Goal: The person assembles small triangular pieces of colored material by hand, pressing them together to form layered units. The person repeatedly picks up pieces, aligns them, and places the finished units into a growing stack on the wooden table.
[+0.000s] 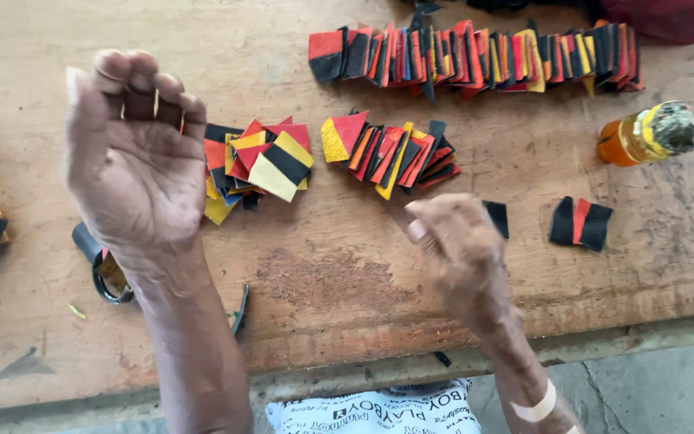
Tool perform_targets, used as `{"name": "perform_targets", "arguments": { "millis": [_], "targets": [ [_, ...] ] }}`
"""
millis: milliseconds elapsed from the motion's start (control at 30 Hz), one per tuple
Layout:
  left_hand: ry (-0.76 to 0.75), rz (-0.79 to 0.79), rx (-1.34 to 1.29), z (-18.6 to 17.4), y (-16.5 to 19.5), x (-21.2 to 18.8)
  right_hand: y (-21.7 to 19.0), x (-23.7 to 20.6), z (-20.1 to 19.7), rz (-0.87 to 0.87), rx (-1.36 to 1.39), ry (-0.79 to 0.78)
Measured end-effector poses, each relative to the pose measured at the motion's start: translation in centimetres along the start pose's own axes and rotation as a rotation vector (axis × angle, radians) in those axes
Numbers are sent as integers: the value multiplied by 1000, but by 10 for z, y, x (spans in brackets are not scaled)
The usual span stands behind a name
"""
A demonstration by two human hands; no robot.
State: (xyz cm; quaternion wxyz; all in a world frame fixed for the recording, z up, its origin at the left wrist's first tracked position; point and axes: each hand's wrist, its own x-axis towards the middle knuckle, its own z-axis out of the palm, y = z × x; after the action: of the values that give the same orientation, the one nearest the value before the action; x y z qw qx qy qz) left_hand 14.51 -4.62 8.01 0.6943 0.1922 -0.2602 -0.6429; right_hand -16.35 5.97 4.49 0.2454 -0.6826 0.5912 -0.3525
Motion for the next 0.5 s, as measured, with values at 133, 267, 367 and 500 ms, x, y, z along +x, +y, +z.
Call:
{"name": "perform_targets", "arguments": {
  "millis": [133,267,367,500],
  "targets": [
    [-117,42,-66,-2,-12,6,-37,-18,34,-163,79,-340],
    [-136,-18,-71,12,-38,1,-70,-25,92,-463,148,-428],
    [-137,-40,-69,21,-30,-6,-67,-27,105,-399,142,-603],
    [-227,8,19,29,-1,-3,-33,-23,91,-429,97,-438]
  ]
}}
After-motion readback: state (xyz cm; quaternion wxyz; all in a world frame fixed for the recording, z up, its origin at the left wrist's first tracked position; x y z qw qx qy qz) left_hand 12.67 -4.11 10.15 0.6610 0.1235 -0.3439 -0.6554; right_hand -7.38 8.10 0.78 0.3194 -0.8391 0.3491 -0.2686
